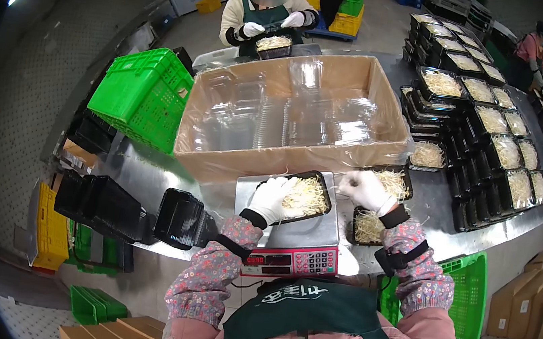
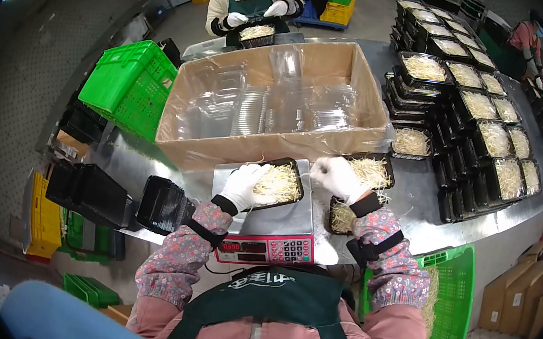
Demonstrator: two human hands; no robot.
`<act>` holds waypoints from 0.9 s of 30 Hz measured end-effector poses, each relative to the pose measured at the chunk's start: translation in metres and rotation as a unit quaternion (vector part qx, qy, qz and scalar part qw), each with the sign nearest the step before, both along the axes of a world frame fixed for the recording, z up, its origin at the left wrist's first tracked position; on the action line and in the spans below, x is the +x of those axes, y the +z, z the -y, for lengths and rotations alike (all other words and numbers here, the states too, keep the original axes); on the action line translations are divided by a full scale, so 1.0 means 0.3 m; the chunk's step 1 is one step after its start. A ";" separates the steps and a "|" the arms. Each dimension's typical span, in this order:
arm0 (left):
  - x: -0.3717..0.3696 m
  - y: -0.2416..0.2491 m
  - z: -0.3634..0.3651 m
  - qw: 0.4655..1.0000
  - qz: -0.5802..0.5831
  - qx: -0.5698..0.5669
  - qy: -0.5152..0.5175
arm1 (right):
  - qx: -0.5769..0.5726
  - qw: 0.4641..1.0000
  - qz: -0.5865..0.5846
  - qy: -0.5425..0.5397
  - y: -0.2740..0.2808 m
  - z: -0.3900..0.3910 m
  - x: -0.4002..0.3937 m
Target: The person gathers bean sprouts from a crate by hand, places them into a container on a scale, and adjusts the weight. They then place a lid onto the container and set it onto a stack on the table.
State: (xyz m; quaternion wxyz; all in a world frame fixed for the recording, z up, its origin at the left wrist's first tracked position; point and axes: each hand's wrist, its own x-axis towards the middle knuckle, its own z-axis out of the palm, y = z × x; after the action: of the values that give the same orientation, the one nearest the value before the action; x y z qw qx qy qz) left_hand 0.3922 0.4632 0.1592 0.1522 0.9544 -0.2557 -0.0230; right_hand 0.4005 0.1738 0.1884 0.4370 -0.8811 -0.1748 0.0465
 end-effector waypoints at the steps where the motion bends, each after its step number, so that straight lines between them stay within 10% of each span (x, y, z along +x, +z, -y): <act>1: -0.005 -0.003 -0.006 1.000 -0.001 -0.001 0.001 | 0.055 0.996 -0.061 -0.024 0.041 0.012 -0.001; 3: -0.018 -0.001 -0.043 0.988 0.032 -0.152 -0.007 | 0.112 0.985 -0.121 -0.049 0.116 0.011 -0.006; 8: -0.079 0.093 -0.132 0.990 0.078 -0.114 0.000 | 0.138 0.990 0.002 0.017 0.100 -0.193 -0.014; 13: -0.064 0.068 -0.149 0.996 0.046 -0.057 0.056 | -0.051 0.966 0.199 0.158 -0.055 -0.317 0.010; 20: -0.022 0.049 -0.135 0.995 0.070 0.047 0.061 | -0.172 0.948 0.148 0.223 -0.091 -0.310 0.056; 27: -0.129 0.039 -0.229 0.957 -0.054 -0.262 0.114 | 0.004 0.982 0.123 0.145 -0.015 -0.121 0.032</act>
State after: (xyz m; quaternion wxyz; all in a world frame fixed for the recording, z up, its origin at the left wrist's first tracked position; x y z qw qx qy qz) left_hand 0.3535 0.5320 0.1710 0.4119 0.9014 -0.1333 0.0104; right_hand 0.4100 0.2100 0.1839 0.4046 -0.8436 -0.3530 -0.0002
